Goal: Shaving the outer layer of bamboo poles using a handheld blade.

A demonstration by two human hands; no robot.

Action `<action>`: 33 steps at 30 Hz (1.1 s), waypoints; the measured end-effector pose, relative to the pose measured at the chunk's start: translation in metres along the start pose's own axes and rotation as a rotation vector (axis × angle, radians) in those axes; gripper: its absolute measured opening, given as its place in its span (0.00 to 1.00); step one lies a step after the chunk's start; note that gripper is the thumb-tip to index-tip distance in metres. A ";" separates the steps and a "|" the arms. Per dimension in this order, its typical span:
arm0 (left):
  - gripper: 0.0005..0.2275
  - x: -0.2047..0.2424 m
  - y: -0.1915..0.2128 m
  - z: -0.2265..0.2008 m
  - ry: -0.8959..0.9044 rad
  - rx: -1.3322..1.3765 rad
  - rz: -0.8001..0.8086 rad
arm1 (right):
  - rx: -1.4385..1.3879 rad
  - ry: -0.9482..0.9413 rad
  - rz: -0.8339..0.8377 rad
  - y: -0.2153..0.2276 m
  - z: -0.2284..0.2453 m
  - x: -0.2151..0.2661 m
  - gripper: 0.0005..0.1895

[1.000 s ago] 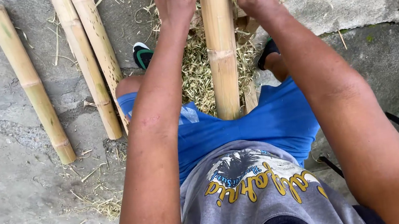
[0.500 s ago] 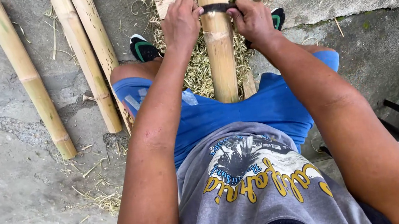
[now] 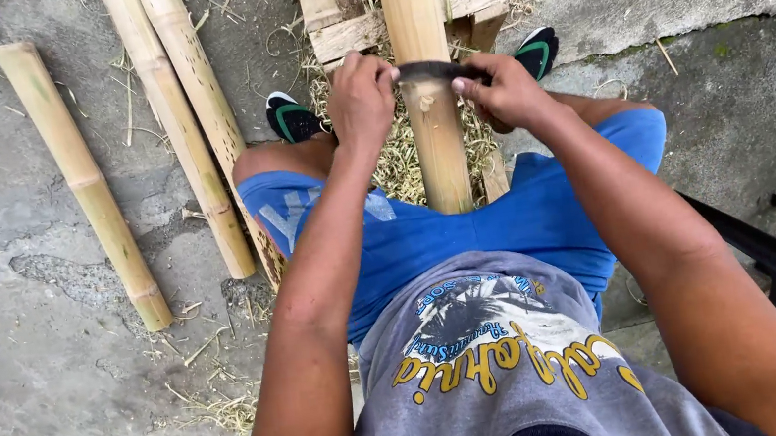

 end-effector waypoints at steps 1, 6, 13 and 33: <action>0.05 -0.009 -0.001 0.002 -0.008 -0.005 -0.001 | -0.004 0.005 -0.007 0.001 -0.005 -0.007 0.15; 0.05 -0.062 -0.001 -0.013 -0.101 -0.045 -0.008 | -0.391 -0.006 -0.128 0.007 -0.037 -0.048 0.17; 0.06 -0.143 -0.022 -0.011 -0.048 -0.056 0.017 | -0.377 0.040 -0.205 0.038 -0.017 -0.120 0.21; 0.08 -0.115 -0.012 -0.017 -0.002 -0.148 -0.006 | 0.682 0.385 -0.480 0.071 0.024 -0.107 0.27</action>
Point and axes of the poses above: each hand's wrist, its own x-axis away from the middle knuckle, its own y-axis out of the back of the hand, z = x × y, the point moved 10 cm from there along -x, towards the middle knuckle, and after that the axes turned 15 degrees about y, right-handed, at the moved point
